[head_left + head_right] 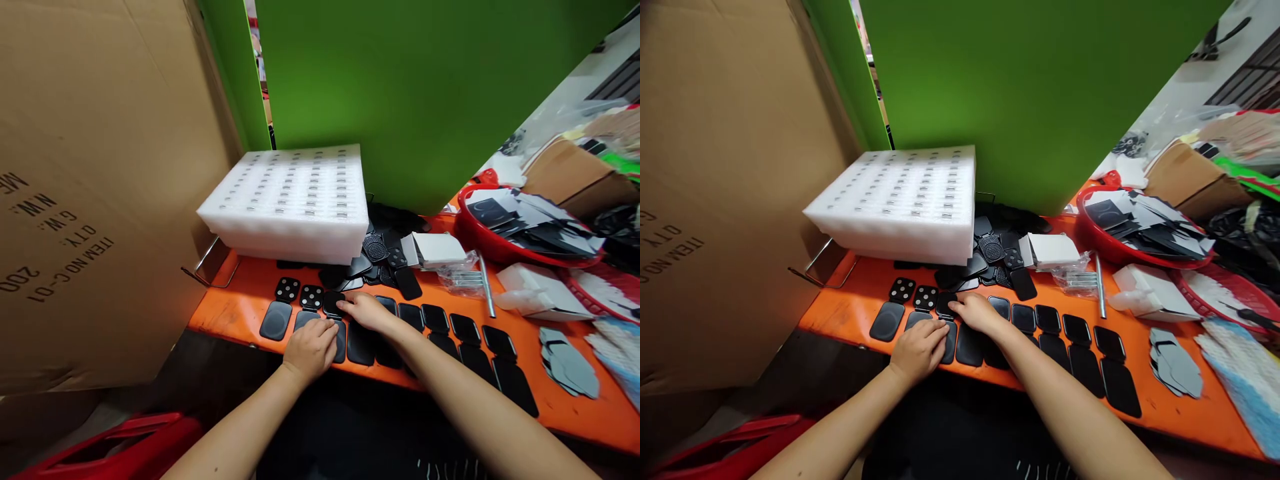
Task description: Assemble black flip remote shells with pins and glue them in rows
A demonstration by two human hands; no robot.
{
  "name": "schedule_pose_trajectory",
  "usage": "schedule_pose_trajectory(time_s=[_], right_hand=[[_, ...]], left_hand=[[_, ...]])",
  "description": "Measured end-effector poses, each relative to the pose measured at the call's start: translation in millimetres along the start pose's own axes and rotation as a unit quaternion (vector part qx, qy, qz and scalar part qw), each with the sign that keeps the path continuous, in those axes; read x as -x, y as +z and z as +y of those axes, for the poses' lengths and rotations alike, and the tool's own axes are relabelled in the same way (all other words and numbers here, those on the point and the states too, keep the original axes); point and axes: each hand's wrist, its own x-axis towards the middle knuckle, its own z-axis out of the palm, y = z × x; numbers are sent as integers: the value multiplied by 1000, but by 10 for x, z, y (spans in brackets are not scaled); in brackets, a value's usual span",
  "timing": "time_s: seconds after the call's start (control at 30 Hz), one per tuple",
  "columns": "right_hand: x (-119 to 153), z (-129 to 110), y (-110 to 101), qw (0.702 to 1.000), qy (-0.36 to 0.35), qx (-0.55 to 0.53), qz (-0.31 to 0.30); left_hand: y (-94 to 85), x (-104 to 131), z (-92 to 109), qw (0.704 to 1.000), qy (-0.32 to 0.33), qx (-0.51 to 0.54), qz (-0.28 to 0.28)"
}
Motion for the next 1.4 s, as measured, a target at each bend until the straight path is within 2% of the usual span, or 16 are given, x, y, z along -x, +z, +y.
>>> schedule_pose_trajectory(time_s=[0.23, 0.47, 0.67, 0.8, 0.93, 1.07, 1.2, 1.3, 1.37, 1.4], right_hand=[[-24, -47, -78, 1000, 11, 6, -28], [-14, -27, -79, 999, -21, 15, -28], [-56, -186, -101, 993, 61, 98, -27], [-116, -270, -172, 987, 98, 106, -63], [-134, -310, -237, 980, 127, 108, -104], [-164, -337, -244, 975, 131, 135, -116], [-235, -369, -255, 970, 136, 171, -108], [-190, -367, -259, 965, 142, 210, -71], [-67, -327, -213, 969, 91, 230, -14], [18, -293, -169, 973, 37, 229, 15]], left_hand=[[10, -8, -3, 1000, -1, -3, -1], [5, -10, 1, 1000, 3, -6, -2], [-1, -11, 5, 1000, -4, -2, -7], [-6, -13, 8, 1000, -7, -2, -8], [-10, -13, 5, 1000, -7, 1, -7], [-4, -10, -4, 1000, -2, 2, -9], [2, -11, -6, 1000, -1, -3, -13], [4, -9, -3, 1000, -4, -2, -10], [6, -7, -4, 1000, -5, -2, -6], [7, -5, -5, 1000, -4, -3, -5]])
